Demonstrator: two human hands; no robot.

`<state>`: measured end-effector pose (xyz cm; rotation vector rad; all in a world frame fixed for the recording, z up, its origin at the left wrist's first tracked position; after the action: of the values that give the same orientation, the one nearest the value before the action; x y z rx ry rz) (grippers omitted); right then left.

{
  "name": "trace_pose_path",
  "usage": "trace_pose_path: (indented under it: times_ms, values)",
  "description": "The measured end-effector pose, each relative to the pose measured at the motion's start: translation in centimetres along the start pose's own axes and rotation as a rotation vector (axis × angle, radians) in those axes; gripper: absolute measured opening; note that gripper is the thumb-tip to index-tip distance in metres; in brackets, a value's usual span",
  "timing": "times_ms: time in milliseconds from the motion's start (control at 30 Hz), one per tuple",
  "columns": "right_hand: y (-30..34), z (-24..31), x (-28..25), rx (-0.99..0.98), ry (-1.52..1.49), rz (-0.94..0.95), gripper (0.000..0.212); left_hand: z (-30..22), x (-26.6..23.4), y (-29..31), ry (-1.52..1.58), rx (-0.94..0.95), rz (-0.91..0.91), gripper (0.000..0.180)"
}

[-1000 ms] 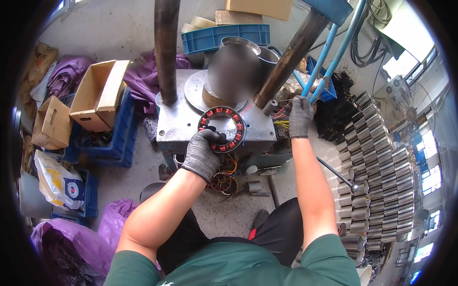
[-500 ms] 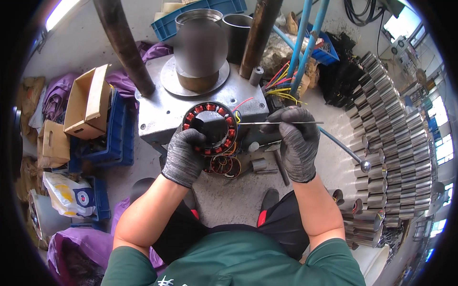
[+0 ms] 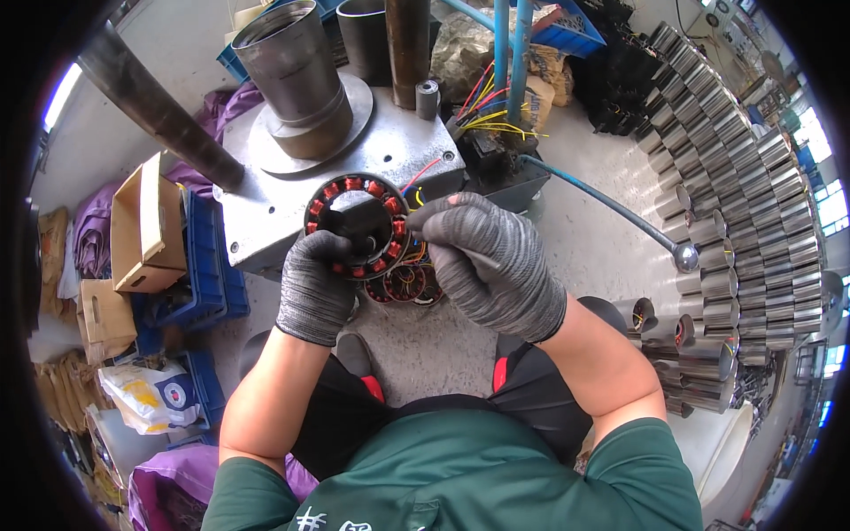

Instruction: The person is assembling motor stators by manually inserting components and wiring into a metal frame and using a metal tool. They place the assembled units into metal cylinders and operate a manual press to finalize the assembly.

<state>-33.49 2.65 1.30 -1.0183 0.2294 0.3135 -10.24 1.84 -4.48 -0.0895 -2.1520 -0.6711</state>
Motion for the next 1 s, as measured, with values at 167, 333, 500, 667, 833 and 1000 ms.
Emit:
trace_pose_path:
  times_ms: [167, 333, 500, 667, 833, 1000]
  values:
    - [-0.2, 0.0, 0.7, -0.080, 0.147, 0.085, 0.021, 0.0, 0.1, 0.2, -0.060, 0.023, -0.034, 0.062]
    - [-0.5, 0.0, 1.1, -0.054, 0.144, 0.105, 0.018, 0.3, -0.4, 0.2, -0.023, 0.057, -0.039, 0.058]
    - [-0.2, 0.1, 1.1, 0.202, 0.063, 0.146, 0.017, 0.4, -1.9, -0.3, -0.081, 0.010, -0.009, 0.055]
    - [-0.6, -0.1, 0.9, 0.120, 0.109, 0.170, 0.017, 0.5, -2.1, -0.3, -0.002, -0.040, -0.053, 0.050]
    - [0.3, -1.2, 1.1, -0.041, 0.096, 0.175, 0.016, -0.1, -0.9, 0.5, 0.093, -0.050, -0.200, 0.048]
    - [0.2, -0.2, 0.9, 0.218, -0.236, -0.026, 0.017, -0.1, -2.0, -0.4, -0.013, 0.055, -0.087, 0.050]
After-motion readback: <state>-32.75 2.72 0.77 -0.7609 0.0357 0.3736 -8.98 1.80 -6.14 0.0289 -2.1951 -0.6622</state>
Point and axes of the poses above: each hand's wrist, its own y-axis away from the middle knuckle, its own x-axis out of the palm, z = x × y, the point moved 1 cm from there along -y, towards the middle knuckle, and after that the axes turned 12 degrees about -x, right-handed, at the moved point
